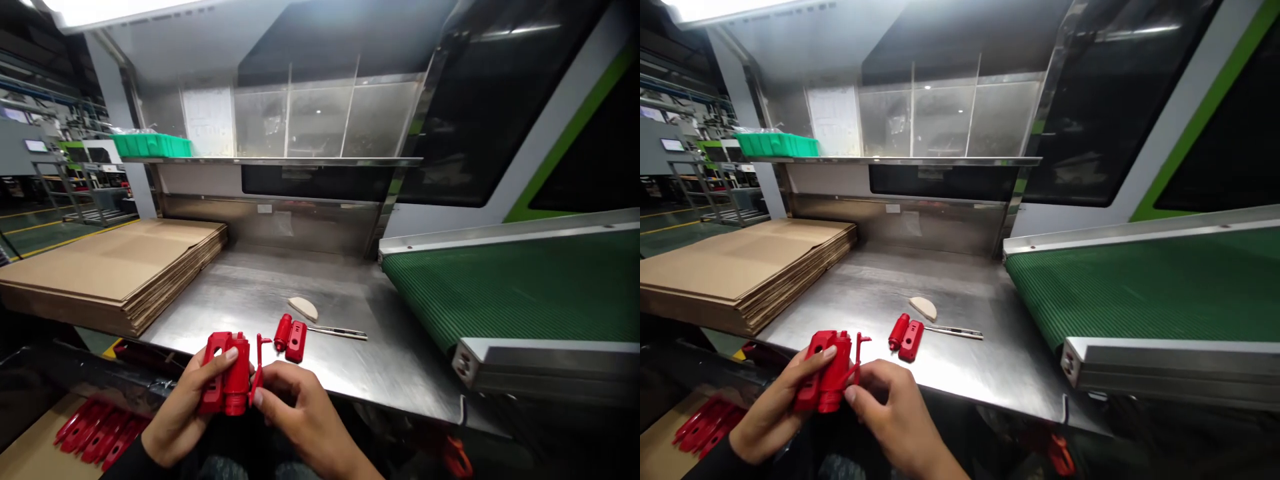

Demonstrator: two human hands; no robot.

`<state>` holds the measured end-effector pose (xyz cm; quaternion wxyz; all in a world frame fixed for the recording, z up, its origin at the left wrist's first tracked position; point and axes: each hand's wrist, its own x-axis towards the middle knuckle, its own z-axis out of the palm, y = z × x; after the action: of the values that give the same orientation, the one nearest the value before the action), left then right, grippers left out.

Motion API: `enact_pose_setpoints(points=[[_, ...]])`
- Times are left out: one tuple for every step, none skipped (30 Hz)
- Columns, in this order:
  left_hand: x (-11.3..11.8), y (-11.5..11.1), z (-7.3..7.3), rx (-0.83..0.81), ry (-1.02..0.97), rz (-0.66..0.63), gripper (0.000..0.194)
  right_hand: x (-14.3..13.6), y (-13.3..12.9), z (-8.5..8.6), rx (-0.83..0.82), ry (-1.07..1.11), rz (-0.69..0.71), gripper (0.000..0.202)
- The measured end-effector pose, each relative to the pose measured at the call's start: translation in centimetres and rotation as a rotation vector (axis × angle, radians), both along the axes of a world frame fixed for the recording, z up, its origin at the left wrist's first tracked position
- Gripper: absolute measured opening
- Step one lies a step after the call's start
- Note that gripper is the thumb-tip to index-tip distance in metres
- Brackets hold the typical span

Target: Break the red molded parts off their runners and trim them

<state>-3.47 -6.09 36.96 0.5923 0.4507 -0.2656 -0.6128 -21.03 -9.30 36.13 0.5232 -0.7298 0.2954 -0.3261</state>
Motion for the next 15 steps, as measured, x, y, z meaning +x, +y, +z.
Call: enact_pose_setpoints(points=[[0.0,-0.2,-0.1,0.004,-0.005,-0.007,0.032,-0.1,-0.2,-0.3,-0.265,0.008,-0.041,0.02],[0.0,-0.4,-0.3,0.027,0.016,-0.036,0.031,-0.3,-0.5,-0.5,-0.584,0.019,-0.064,0.018],[0.0,-0.6,-0.5,0.071,0.064,-0.082,0.029,-0.5,-0.7,-0.7,-0.904,0.025,-0.074,0.019],[0.0,-0.9,-0.8,0.128,0.136,-0.137,0.028,-0.8,-1.0,-0.9,-1.174,0.021,-0.076,0.022],[-0.1,-1.1,-1.1,0.188,0.212,-0.183,0.028,-1.0,-1.1,-1.0,-1.365,0.019,-0.071,0.025],[-0.2,-1.2,-1.3,0.238,0.272,-0.206,0.028,-1.2,-1.2,-1.1,-1.465,0.02,-0.078,0.027],[-0.4,-1.2,-1.6,0.251,0.293,-0.201,0.029,-1.4,-1.1,-1.2,-1.45,0.01,-0.086,0.028],[-0.6,-1.2,-1.7,0.219,0.266,-0.176,0.031,-1.5,-1.0,-1.3,-1.31,-0.022,-0.108,0.027],[-0.8,-1.1,-1.8,0.151,0.198,-0.138,0.033,-1.5,-0.7,-1.6,-1.053,-0.068,-0.134,0.023],[-1.0,-0.9,-1.9,0.066,0.108,-0.101,0.038,-1.4,-0.4,-2.1,-0.687,-0.129,-0.138,0.018],[-1.1,-0.7,-2.0,-0.028,0.005,-0.072,0.043,-1.3,-0.1,-2.7,-0.251,-0.198,-0.109,0.015],[-1.0,-0.4,-2.0,-0.119,-0.094,-0.063,0.049,-1.2,0.3,-3.5,0.175,-0.262,-0.049,0.022],[-0.9,-0.2,-2.1,-0.194,-0.178,-0.08,0.055,-1.2,0.6,-4.5,0.517,-0.318,0.018,0.032],[-0.8,-0.1,-2.3,-0.252,-0.238,-0.113,0.058,-1.3,0.9,-5.7,0.741,-0.356,0.068,0.039],[-0.6,0.0,-2.4,-0.297,-0.268,-0.155,0.06,-1.7,1.1,-7.0,0.823,-0.358,0.08,0.043]])
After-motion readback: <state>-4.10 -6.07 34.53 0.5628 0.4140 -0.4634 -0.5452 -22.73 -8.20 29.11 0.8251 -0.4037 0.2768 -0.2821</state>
